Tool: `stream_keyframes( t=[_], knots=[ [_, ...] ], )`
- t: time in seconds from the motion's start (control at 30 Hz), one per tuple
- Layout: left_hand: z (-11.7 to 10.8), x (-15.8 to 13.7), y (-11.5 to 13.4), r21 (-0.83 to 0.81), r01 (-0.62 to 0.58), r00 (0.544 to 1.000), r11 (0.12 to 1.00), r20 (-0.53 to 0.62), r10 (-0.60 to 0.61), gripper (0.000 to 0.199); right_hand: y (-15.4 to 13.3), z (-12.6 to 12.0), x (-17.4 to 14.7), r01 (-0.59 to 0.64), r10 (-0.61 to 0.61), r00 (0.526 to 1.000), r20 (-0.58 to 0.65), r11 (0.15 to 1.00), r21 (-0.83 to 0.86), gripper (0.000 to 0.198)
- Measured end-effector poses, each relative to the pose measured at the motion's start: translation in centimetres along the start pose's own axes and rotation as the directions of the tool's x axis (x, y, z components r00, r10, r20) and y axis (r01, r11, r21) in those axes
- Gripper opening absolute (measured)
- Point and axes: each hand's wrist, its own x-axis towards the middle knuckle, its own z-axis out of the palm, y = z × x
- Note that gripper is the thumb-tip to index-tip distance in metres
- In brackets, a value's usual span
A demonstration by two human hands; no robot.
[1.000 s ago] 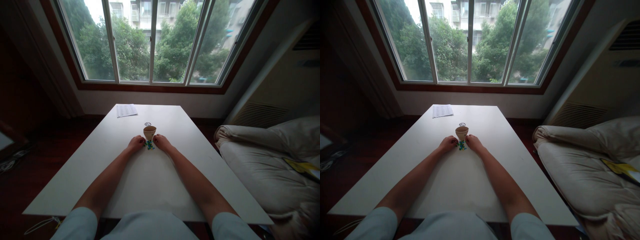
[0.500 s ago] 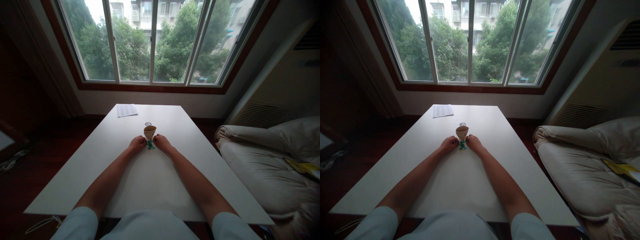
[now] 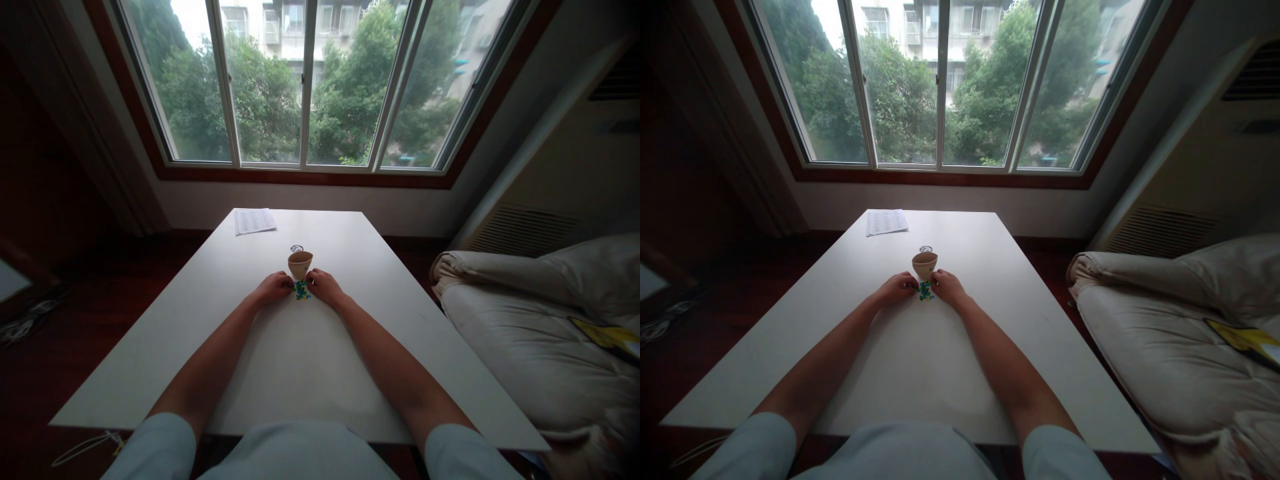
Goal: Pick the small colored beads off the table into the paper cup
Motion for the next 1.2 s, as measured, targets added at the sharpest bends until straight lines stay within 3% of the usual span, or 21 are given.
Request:
stream_keyframes(
  t=[0.4,0.77,1.0,1.2],
  knots=[
    [1.1,0.1,0.1,0.024,0.068,0.995,0.997,-0.079,-0.065,0.017,-0.9,-0.5,-0.3,0.053,-0.05,0.997,-0.057,0.997,0.063,0.011],
    [0.3,-0.2,-0.1,-0.042,-0.056,0.998,0.998,0.018,0.057,0.039,-0.5,0.0,0.0,0.124,-0.106,0.98,-0.168,0.987,0.099,0.008],
    [0.8,0.0,-0.2,-0.047,-0.037,0.999,0.998,0.005,0.038,0.032,-1.8,-1.0,-0.1,0.102,-0.071,0.914,-0.399,0.993,0.057,0.01],
    [0.7,-0.1,0.0,-0.033,-0.023,1.0,0.999,-0.003,0.023,0.03,-2.8,-1.6,0.0,0.114,-0.074,0.904,-0.421,0.991,0.07,0.011]
  ],
)
